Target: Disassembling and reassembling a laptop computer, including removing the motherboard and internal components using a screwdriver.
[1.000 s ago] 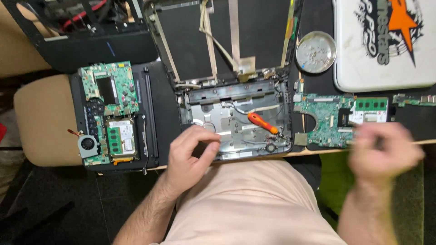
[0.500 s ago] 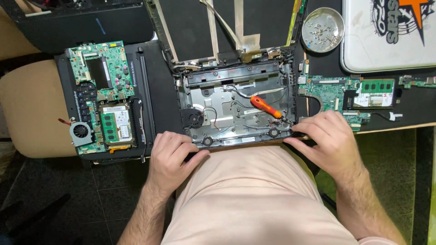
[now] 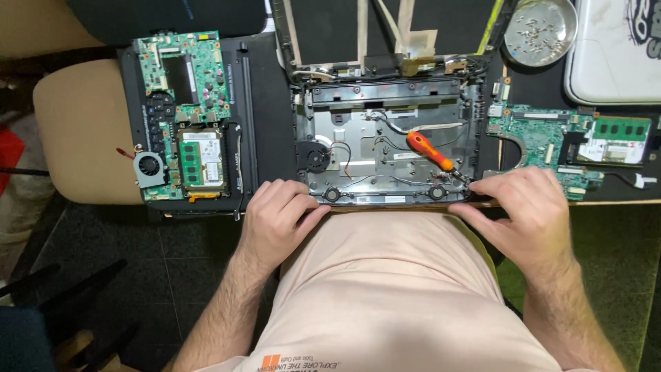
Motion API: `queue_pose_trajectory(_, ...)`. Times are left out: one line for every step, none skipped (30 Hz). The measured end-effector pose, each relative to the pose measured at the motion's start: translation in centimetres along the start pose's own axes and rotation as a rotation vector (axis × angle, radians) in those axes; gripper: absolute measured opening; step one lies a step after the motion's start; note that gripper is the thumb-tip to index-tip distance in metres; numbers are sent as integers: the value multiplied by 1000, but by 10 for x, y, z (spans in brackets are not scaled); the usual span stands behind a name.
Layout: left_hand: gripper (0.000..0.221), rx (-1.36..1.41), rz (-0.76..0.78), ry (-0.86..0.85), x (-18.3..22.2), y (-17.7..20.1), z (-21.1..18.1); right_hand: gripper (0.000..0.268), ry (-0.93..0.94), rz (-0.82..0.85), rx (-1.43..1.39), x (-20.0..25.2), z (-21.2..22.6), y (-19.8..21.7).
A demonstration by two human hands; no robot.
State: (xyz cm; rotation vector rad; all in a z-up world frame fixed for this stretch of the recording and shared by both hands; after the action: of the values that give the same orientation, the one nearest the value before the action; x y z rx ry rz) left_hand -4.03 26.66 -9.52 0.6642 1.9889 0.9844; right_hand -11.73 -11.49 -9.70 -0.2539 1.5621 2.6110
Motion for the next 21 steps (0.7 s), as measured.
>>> queue_pose_trajectory(29,2,6,1,-1,0,0,45,-14,15,-20,-4,2,1)
queue_pose_trajectory(29,5,13,3,-1,-1,1,50,-28,30,-41,-8,3,2)
queue_pose_trajectory(29,0,11,7,-2,-1,1,50,-22,31,-43,-17,7,1)
queue_pose_trajectory(29,3,5,-2,-2,-2,0,34,-18,35,9,-25,11,-1)
queue_pose_trajectory(29,6,1,-11,-2,-1,0,19,-15,39,61,-33,16,-4)
queue_pose_trajectory(29,1,0,-6,-3,-1,1,19,-9,40,57,-41,21,-6)
queue_pose_trajectory(30,6,-7,-13,-3,0,1,22,-5,54,119,-50,26,-11)
queue_pose_trajectory(31,11,-13,-20,-4,1,1,24,-1,68,180,-59,30,-16)
queue_pose_trajectory(31,5,-15,-13,-5,2,0,24,8,70,176,-64,34,-18)
queue_pose_trajectory(32,16,-34,-6,-7,4,0,27,-6,117,234,-70,35,-24)
queue_pose_trajectory(34,29,-55,1,-9,5,0,30,-20,165,294,-76,37,-29)
queue_pose_trajectory(34,25,-57,8,-10,5,1,30,-13,169,292,-79,37,-32)
queue_pose_trajectory(30,18,-98,17,-11,6,2,30,-30,206,283,-82,35,-35)
queue_pose_trajectory(27,11,-139,25,-12,7,3,31,-47,243,274,-85,33,-39)
queue_pose_trajectory(27,11,-144,29,-11,4,5,31,-42,247,278,-87,34,-36)
queue_pose_trajectory(25,-3,-188,43,-10,3,7,33,-87,283,167,-88,33,-34)
queue_pose_trajectory(23,-21,-234,57,-9,2,9,36,-130,319,54,-90,32,-32)
queue_pose_trajectory(23,-23,-239,62,-9,0,13,36,-123,322,57,-92,35,-27)
queue_pose_trajectory(21,-41,-258,62,-8,-2,14,41,-106,282,-38,-92,39,-19)
queue_pose_trajectory(20,-58,-276,62,-7,-4,16,47,-89,242,-133,-93,43,-10)
queue_pose_trajectory(20,-55,-279,66,-9,-4,16,47,-89,246,-129,-92,45,-11)
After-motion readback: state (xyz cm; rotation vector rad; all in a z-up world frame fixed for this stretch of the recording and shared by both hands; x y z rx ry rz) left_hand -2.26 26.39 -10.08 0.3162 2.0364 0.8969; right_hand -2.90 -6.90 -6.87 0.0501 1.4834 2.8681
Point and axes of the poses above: each hand's wrist, its own x-axis away from the middle knuckle, its own y-axis out of the back of the hand, z = x × y, the point moved 6 cm from there along -x, towards the middle knuckle, and after that the axes turned 14 degrees about -y, right-handed, at the moved point
